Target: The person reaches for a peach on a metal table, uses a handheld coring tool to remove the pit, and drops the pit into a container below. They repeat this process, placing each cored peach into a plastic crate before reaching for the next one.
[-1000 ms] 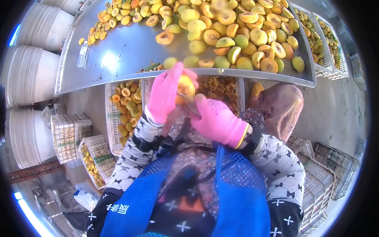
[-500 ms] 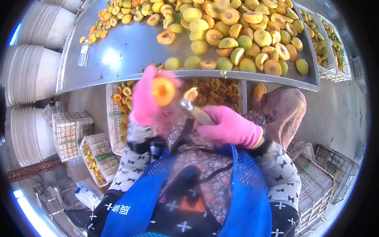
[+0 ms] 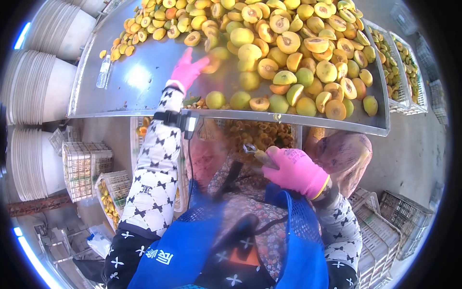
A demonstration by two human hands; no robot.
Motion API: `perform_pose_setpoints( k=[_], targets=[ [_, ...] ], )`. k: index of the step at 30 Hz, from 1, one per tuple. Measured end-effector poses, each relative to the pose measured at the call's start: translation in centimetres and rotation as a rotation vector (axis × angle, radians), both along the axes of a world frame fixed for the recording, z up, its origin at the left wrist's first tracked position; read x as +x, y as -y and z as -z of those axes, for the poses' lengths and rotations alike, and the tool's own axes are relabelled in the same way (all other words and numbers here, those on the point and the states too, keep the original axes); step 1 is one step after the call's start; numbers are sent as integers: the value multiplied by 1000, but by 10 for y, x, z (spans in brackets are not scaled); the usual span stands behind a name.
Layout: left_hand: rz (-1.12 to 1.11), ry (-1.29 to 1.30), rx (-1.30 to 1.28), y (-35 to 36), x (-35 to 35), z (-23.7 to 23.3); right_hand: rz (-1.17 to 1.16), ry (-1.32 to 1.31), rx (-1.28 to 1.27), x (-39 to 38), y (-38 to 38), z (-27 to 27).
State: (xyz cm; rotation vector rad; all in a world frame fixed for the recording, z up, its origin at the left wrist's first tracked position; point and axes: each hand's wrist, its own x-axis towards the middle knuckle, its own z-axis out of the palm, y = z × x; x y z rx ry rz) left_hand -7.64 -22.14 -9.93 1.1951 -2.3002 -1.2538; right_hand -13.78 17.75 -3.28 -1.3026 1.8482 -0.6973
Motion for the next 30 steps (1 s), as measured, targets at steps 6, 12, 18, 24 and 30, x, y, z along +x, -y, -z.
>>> perform_pose_setpoints(
  k=[6,12,18,24,30],
  targets=[
    [183,-56,396,-30,16,-3,163,4,-94,-2,-1,2],
    [143,-738,825,-135,60,-81,396,-136,-611,23,36,-5],
    [382,-641,507,-202,72,-91,280,-520,-465,26,41,-14],
    [480,-540,-27,-209,85,-80,102,-789,-262,23,26,-27],
    [128,-660,759,-229,86,-95,33,-669,-289,29,19,-18]
  ],
)
